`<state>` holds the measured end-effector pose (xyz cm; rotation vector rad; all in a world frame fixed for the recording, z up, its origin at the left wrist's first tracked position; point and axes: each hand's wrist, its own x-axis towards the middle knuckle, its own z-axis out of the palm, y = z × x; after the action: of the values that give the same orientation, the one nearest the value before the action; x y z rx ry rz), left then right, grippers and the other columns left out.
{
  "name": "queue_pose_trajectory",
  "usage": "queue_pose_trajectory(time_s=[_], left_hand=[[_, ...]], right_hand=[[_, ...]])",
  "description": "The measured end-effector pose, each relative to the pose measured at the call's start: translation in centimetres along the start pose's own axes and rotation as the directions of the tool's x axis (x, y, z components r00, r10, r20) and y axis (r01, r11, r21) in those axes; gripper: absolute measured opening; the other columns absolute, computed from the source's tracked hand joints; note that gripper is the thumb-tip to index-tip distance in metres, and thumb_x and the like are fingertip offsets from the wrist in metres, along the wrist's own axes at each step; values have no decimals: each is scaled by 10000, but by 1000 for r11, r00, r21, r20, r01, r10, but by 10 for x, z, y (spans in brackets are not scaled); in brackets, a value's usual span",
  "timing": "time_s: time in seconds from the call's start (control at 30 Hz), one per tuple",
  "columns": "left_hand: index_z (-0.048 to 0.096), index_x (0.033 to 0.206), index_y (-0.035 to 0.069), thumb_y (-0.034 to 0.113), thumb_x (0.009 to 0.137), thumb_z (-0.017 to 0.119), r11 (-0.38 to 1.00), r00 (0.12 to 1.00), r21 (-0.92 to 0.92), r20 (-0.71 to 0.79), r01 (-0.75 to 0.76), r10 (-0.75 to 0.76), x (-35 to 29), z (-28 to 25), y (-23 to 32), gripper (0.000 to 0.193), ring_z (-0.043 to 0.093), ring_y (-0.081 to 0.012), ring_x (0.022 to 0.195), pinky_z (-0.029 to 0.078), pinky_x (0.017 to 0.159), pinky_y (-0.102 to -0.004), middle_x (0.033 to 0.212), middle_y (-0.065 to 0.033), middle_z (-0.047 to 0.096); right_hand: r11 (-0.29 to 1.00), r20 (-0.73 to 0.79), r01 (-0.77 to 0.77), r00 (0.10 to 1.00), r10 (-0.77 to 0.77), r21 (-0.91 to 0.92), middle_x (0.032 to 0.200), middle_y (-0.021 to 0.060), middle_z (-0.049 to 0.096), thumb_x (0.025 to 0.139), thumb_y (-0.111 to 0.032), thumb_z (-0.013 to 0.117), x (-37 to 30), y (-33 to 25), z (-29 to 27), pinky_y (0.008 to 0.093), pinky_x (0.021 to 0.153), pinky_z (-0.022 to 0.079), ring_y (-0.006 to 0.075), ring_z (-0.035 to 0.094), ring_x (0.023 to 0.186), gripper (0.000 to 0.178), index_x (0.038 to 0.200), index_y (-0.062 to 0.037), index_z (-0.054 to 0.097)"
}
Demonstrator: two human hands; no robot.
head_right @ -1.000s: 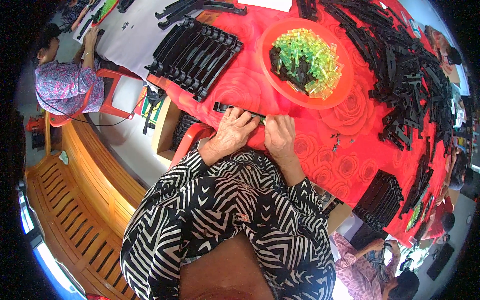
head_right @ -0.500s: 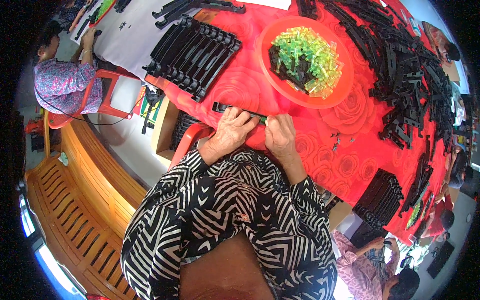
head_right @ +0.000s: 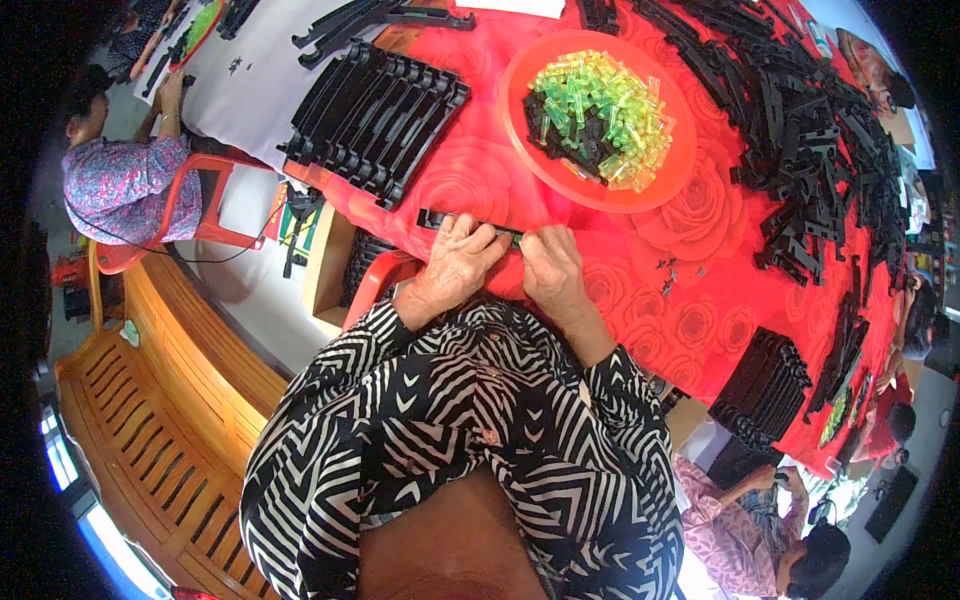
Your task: The person assembles levels by taking plastic vials from a tray, inserting them into black plastic frames by hand, and stacking the completed frames on the table.
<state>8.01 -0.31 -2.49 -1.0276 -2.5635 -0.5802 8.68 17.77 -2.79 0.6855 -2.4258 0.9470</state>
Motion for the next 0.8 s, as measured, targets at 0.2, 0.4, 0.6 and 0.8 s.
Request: queue_pose_trajectory(time_s=[0.2, 0.4, 0.6, 0.8], left_hand=[[637, 1046, 76, 154, 727, 608, 1000, 1000, -17, 6, -17, 17, 0, 3, -2, 329, 461, -236, 828, 383, 744, -391, 866, -38, 468], [622, 1018, 52, 173, 777, 546, 999, 999, -10, 7, -40, 40, 1, 6, -2, 281, 459, -236, 850, 364, 743, -373, 898, -43, 493], [620, 1037, 34, 162, 767, 551, 999, 998, -40, -54, -15, 13, -6, 14, -4, 307, 463, -229, 833, 378, 747, -356, 885, -46, 484], [619, 1039, 46, 163, 764, 557, 999, 999, -40, -32, 9, -10, -2, 7, 0, 306, 471, -221, 843, 385, 761, -353, 871, -44, 482]], right_hand=[[1000, 17, -5, 1000, 6, -12, 724, 136, 447, 705, 35, 574, 2, -3, 0, 417, 626, 410, 330, 496, 701, 110, 763, -16, 495], [1000, 4, -12, 1000, 12, -7, 726, 146, 495, 764, 72, 583, 3, -2, -1, 406, 595, 415, 337, 515, 670, 98, 795, 8, 515], [995, 31, -87, 996, 85, 54, 737, 158, 504, 811, 50, 576, 6, -3, -4, 407, 608, 428, 346, 523, 685, 73, 800, 10, 517], [970, 66, -172, 984, 163, 171, 766, 173, 503, 787, 38, 570, 5, -3, -9, 445, 657, 432, 371, 520, 738, 88, 835, -3, 509]])
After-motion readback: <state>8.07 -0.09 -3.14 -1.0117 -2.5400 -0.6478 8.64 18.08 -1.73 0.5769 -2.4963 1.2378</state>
